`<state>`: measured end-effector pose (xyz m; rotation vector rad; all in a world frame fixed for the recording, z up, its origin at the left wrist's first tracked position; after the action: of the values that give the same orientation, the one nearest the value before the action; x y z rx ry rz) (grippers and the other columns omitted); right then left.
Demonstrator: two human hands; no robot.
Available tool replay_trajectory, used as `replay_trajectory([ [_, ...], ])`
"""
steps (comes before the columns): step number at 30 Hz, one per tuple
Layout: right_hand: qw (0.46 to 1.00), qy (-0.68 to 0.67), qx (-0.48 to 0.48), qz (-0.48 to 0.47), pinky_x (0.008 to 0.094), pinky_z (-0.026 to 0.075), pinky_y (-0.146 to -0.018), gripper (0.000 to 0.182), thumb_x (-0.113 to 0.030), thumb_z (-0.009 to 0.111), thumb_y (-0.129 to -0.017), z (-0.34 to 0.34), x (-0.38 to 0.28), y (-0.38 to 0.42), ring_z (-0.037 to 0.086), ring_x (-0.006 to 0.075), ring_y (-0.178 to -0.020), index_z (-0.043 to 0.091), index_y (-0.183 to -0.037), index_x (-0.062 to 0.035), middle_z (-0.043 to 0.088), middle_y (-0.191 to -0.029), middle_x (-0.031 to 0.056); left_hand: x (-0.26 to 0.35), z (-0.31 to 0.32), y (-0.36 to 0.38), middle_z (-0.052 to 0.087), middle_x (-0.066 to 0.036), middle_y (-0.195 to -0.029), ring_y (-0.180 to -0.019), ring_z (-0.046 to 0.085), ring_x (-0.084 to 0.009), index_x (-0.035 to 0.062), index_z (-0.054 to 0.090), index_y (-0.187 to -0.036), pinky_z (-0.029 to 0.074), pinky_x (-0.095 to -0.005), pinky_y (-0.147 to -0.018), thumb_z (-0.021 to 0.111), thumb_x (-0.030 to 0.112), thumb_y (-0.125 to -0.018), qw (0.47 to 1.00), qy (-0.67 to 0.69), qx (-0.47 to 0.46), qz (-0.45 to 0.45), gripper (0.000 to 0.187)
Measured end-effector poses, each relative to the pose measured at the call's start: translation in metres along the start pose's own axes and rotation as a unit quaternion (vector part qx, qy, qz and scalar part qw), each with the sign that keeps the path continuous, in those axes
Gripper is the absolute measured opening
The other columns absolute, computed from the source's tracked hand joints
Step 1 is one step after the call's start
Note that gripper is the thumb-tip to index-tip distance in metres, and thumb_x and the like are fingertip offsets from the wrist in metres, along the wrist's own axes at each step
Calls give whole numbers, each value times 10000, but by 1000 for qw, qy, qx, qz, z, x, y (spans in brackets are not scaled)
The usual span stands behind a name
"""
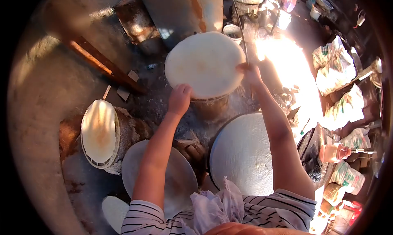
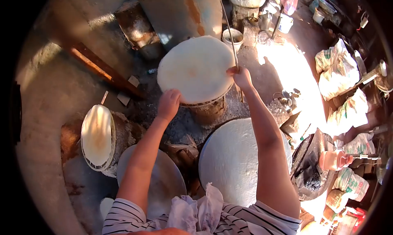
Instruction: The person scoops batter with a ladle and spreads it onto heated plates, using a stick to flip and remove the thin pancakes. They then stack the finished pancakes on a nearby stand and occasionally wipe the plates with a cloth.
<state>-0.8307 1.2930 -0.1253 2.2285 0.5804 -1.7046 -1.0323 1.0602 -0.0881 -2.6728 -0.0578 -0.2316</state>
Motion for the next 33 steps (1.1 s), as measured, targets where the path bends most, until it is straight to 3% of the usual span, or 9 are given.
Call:
replay_trajectory([
  [8, 996, 46, 64, 28, 321, 483, -754, 211, -145, 599, -792, -29, -12, 25, 641, 173, -821, 698, -952, -50, 691, -868, 116, 56, -93, 73, 514, -154, -1212, -1140, 471, -364, 51, 526, -1203, 394, -456, -961, 622, 50, -807, 999, -13, 40, 2, 407],
  [11, 985, -132, -110, 5, 306, 492, -791, 214, -134, 551, -809, 12, -39, 118, 641, 175, -871, 701, -927, -36, 697, -916, 99, 91, -110, 142, 486, -139, -1294, -1178, 463, -323, 48, 493, -1262, 392, -423, -966, 553, 123, -912, 991, 122, -43, -19, 363],
  [12, 956, -233, -174, 35, 300, 492, -806, 215, -126, 539, -810, 40, -56, 168, 640, 178, -890, 701, -912, -28, 699, -930, 94, 99, -106, 152, 499, -140, -1284, -1176, 469, -308, 48, 481, -1273, 392, -420, -967, 555, 136, -912, 940, 304, -54, -145, 379],
  [15, 910, -317, -260, 51, 310, 473, -855, 229, -135, 522, -820, 101, -98, 302, 626, 201, -942, 686, -922, -12, 697, -924, 98, 194, -73, 218, 564, -139, -1173, -1110, 516, -234, 37, 454, -1275, 413, -395, -934, 568, 181, -894, 589, 651, -118, -464, 424],
  [18, 960, -123, -230, -106, 359, 427, -931, 285, -244, 560, -847, 99, -122, 374, 548, 268, -1091, 658, -1031, -49, 662, -1019, 127, 253, -57, 250, 602, -70, -876, -653, 569, -198, 13, 500, -1208, 468, -314, -587, 559, 175, -900, 531, 742, -174, -370, 353],
  [19, 964, -36, -205, -167, 379, 409, -956, 319, -282, 570, -854, 90, -129, 398, 517, 289, -1137, 646, -1073, -63, 647, -1065, 137, 259, -47, 271, 516, -18, -673, -450, 414, -104, 22, 548, -1124, 332, -254, -411, 556, 191, -893, 504, 739, -175, -411, 287],
  [23, 931, 145, -88, -325, 455, 345, -1008, 461, -367, 595, -849, -9, -160, 484, 442, 328, -1186, 549, -1232, -114, 540, -1236, 134, 281, -85, 303, 336, 36, -534, -398, 274, -42, 23, 571, -1113, 239, -206, -370, 519, 135, -878, 556, 720, -67, -410, 265],
  [28, 959, 251, 120, 61, 369, 432, -935, 490, -150, 752, -705, -232, 2, 527, 542, 308, -1078, 594, -1167, -100, 583, -1162, 140, 267, -153, 304, 253, 54, -497, -368, 179, -50, 11, 585, -1097, 198, -220, -332, 451, 93, -856, 573, 714, 73, -395, 288],
  [33, 742, 647, 64, 161, 465, 407, -959, 560, -188, 663, -767, -375, 154, 550, 369, 345, -1277, 509, -1293, -301, 356, -1424, 61, 333, -144, 251, 249, 54, -464, -344, 165, -62, -1, 596, -1029, 190, -226, -323, 436, 60, -845, 590, 716, 101, -358, 252],
])
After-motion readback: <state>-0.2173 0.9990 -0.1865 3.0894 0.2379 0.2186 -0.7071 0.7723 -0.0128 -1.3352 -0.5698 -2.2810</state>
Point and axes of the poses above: each hand's wrist, its own y-axis away from the middle knuckle, its own z-axis out of the palm, x = y × z, the point moved 9 cm from there along -y, towards the middle knuckle
